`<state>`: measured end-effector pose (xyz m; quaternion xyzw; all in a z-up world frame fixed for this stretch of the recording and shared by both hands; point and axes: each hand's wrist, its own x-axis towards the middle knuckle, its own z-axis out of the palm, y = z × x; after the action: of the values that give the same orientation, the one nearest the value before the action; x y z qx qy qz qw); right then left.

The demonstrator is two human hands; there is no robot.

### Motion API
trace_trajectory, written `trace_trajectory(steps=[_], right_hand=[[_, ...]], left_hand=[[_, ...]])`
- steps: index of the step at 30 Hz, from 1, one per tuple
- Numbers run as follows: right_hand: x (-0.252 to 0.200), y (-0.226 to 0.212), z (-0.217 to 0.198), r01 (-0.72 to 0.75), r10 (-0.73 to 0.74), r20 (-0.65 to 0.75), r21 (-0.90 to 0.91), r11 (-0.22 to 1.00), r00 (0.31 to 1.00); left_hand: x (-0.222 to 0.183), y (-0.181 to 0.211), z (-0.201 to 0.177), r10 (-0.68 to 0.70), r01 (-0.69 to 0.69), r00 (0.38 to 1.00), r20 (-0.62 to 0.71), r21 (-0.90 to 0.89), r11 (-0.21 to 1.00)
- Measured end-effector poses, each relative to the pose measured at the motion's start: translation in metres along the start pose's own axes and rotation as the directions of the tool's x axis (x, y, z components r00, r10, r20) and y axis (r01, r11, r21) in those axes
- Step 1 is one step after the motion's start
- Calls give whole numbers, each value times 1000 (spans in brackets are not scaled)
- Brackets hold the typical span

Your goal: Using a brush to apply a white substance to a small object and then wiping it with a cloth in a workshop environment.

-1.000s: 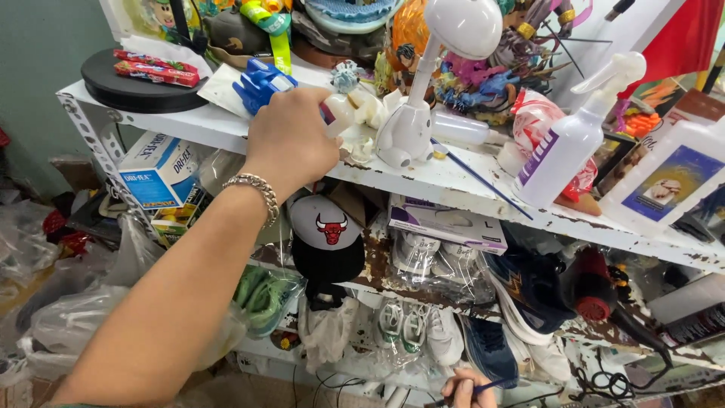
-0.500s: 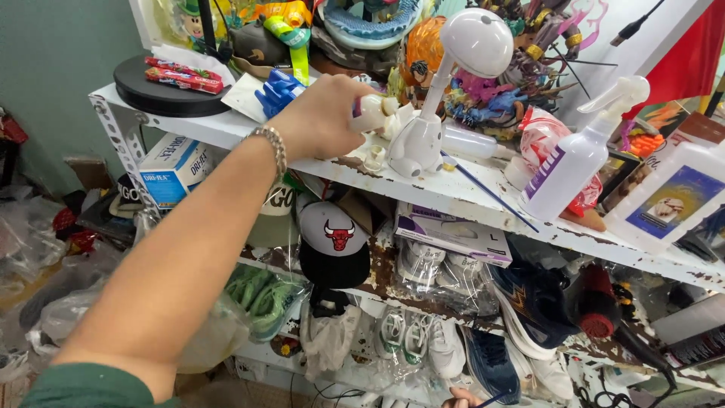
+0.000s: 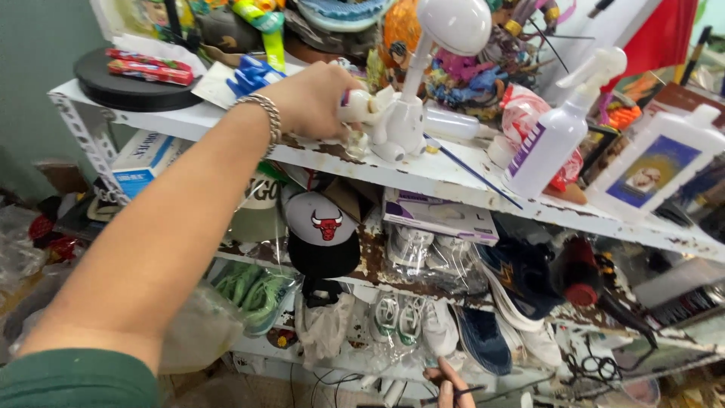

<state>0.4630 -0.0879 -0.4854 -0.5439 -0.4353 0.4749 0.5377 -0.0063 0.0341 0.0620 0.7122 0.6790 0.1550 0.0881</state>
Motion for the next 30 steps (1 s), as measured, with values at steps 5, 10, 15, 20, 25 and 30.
trace_trajectory(steps=[5,10,15,20,25,30], right_hand=[[-6,6,-1,52,-52,-13,1,999,999],[-22,-24,6,170,-168,35,-52,984,985],[-61,-91,34,270,-296,-93,-220,937,951],[-69,-100,44,312,-343,-88,-255,915,935],[-62,-86,54,715,-599,420,-209,667,681],[-129,-178,120,661,-433,553,-320,679,712]], left_hand=[[17,-19,7,69,-68,997,-46,14,998],[-5,-18,-13,-12,-7,992,-129,-146,989],[-48,-59,-9,286,-300,738,-611,82,950],[-176,8,75,-209,10,916,-341,-502,865],[-228,23,217,-371,587,807,460,-695,416],[-267,-30,362,-46,332,943,329,-938,95]])
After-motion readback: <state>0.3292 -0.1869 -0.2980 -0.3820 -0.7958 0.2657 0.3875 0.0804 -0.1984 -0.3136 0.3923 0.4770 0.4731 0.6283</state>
